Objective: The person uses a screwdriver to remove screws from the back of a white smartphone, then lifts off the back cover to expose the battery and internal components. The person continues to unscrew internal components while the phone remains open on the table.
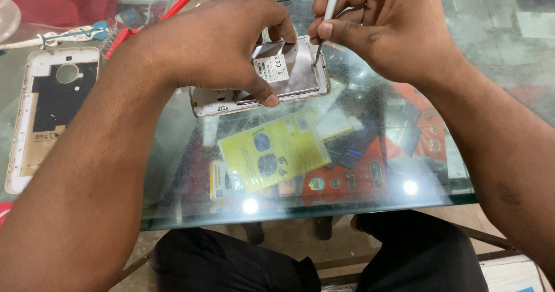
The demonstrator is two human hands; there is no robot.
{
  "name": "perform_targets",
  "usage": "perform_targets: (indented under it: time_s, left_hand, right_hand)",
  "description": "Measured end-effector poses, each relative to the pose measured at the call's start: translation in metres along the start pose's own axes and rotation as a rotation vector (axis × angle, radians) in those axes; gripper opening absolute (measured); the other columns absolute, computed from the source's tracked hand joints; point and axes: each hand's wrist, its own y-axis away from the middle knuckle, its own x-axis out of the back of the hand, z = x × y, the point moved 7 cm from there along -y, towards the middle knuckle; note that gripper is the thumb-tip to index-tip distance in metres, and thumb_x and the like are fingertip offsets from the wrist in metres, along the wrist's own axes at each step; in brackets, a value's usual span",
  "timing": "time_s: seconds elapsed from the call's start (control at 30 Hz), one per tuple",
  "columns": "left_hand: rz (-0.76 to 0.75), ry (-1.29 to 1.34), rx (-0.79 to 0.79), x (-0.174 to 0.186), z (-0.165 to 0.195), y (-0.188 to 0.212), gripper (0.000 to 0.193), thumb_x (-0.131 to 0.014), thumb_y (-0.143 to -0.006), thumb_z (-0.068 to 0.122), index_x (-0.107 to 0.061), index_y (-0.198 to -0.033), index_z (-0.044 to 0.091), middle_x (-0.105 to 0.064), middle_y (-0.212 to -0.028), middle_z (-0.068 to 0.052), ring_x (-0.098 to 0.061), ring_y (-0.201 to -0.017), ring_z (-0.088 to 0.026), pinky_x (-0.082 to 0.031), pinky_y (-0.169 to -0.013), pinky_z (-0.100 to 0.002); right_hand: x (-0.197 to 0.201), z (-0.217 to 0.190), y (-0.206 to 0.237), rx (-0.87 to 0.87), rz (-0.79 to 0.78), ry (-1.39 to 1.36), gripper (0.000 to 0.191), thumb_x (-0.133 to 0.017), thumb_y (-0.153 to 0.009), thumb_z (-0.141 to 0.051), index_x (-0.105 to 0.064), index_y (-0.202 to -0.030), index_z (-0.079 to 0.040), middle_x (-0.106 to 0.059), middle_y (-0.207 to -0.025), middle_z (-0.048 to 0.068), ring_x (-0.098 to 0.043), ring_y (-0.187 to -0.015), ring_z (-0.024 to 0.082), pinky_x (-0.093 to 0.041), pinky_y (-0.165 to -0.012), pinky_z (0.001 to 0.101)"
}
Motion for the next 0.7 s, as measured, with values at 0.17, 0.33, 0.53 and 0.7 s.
perform_targets:
  time_s: [0.17, 0.33, 0.53, 0.7]
  left_hand:
    - [0.01, 0.006, -0.034, 0.0012, 0.0025, -0.0013, 0.069, -0.1, -0.055, 0.035, -0.069, -0.113, 0.013, -0.061, -0.112, -0.005, -0.064, -0.096, -0.026, -0.053, -0.078, -0.044]
    - [-0.007, 0.003, 0.014, 0.0001, 0.0002, -0.0006, 0.069, -0.099, -0.055, 0.035, -0.068, -0.113, 0.014, -0.062, -0.112, -0.005, -0.065, -0.095, -0.025, -0.053, -0.078, -0.044]
    - [-0.006, -0.002, 0.011, 0.0002, 0.0007, -0.0006, 0.069, -0.1, -0.055, 0.035, -0.068, -0.113, 0.014, -0.062, -0.113, -0.005, -0.065, -0.095, -0.025, -0.053, -0.078, -0.045]
    - [-0.004, -0.003, 0.013, -0.0002, 0.0006, -0.001, 0.07, -0.1, -0.055, 0.035, -0.068, -0.113, 0.013, -0.062, -0.115, -0.005, -0.065, -0.096, -0.025, -0.053, -0.079, -0.044]
  right_hand:
    - [0.0026, 0.0002, -0.0008, -0.021, 0.014, 0.104, 0.014, -0.066, -0.099, 0.011, -0.057, -0.104, 0.002, -0.067, -0.108, 0.01, -0.075, -0.104, 0.019, -0.068, -0.092, 0.0285]
    - [-0.0001, -0.0018, -0.0005, 0.021, -0.011, 0.056, 0.018, -0.067, -0.1, 0.012, -0.055, -0.109, 0.001, -0.066, -0.112, 0.01, -0.074, -0.11, 0.019, -0.068, -0.098, 0.0295]
    - [0.0002, -0.0017, 0.0012, 0.062, -0.029, 0.061, 0.02, -0.068, -0.102, 0.012, -0.054, -0.112, 0.001, -0.065, -0.115, 0.01, -0.073, -0.115, 0.02, -0.069, -0.1, 0.0307]
    - [0.0013, -0.0071, 0.0039, 0.203, -0.041, 0.184, 0.024, -0.076, -0.102, 0.003, -0.056, -0.115, -0.001, -0.066, -0.112, 0.009, -0.072, -0.108, 0.017, -0.066, -0.092, 0.0287]
